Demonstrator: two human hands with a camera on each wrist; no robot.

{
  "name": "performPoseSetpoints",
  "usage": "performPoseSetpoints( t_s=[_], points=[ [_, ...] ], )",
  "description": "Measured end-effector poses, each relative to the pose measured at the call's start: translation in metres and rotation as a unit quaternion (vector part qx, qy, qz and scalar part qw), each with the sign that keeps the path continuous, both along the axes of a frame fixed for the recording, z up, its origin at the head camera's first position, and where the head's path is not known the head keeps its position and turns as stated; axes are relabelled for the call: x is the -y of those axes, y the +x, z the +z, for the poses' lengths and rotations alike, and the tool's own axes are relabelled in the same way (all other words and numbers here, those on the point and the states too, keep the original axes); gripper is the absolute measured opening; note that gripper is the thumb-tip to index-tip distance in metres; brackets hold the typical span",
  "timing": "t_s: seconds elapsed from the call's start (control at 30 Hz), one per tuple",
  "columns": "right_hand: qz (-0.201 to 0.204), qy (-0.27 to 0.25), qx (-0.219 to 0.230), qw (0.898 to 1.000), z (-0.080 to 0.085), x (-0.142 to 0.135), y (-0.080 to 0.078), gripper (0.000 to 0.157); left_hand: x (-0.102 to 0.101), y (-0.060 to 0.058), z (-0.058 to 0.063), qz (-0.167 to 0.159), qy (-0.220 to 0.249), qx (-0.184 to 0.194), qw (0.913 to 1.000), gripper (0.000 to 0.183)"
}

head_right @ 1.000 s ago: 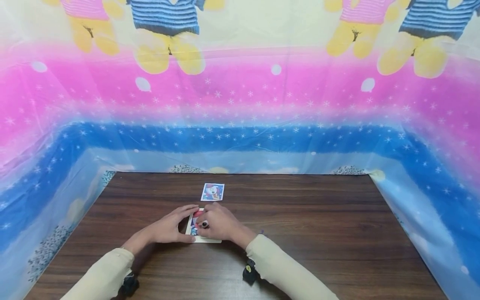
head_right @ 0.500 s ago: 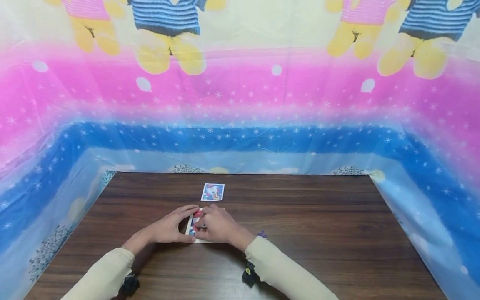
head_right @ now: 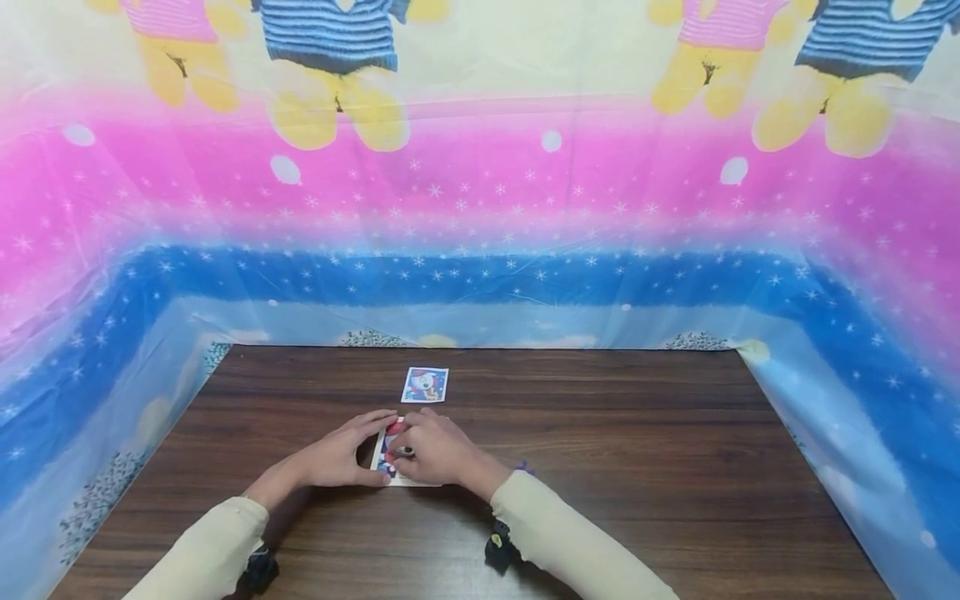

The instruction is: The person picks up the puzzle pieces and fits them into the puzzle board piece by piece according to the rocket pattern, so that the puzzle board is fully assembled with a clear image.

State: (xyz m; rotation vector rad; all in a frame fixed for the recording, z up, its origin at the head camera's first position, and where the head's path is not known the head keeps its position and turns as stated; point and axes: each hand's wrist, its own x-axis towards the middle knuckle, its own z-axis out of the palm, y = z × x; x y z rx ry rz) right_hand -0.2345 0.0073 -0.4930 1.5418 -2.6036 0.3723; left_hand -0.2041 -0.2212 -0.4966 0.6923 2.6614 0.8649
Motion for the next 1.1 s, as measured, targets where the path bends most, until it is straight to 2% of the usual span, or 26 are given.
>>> performPoseSetpoints(
  t_s=[0.27,0.4,0.5,0.7,0.87,1.1],
  points=[
    [0.003,0.017,0.011,1.000,-0.001,-0.003,0.000,0.023,-0.001,0.000,-0.001,-0.002,0.001,0.001,1.0000,0.099],
    [0.003,0.003,0.019,1.000,0.000,-0.006,0.000,0.023,-0.001,-0.001,-0.002,-0.001,-0.003,0.001,1.0000,0.100],
    [-0.008,-0.020,0.042,0.999,0.006,-0.015,-0.002,0.026,-0.001,-0.001,-0.002,0.002,-0.007,0.001,1.0000,0.100],
    [-0.049,-0.079,0.102,0.990,0.019,-0.054,-0.007,0.033,0.001,-0.001,-0.002,0.011,-0.010,-0.001,0.9999,0.101],
    [-0.088,-0.105,0.130,0.982,0.025,-0.095,-0.002,0.036,0.000,0.000,-0.003,0.012,-0.013,-0.006,0.9998,0.102],
    [-0.110,-0.121,0.109,0.980,0.019,-0.146,0.010,0.039,-0.001,-0.001,-0.003,0.011,-0.013,-0.008,0.9998,0.102]
  ],
)
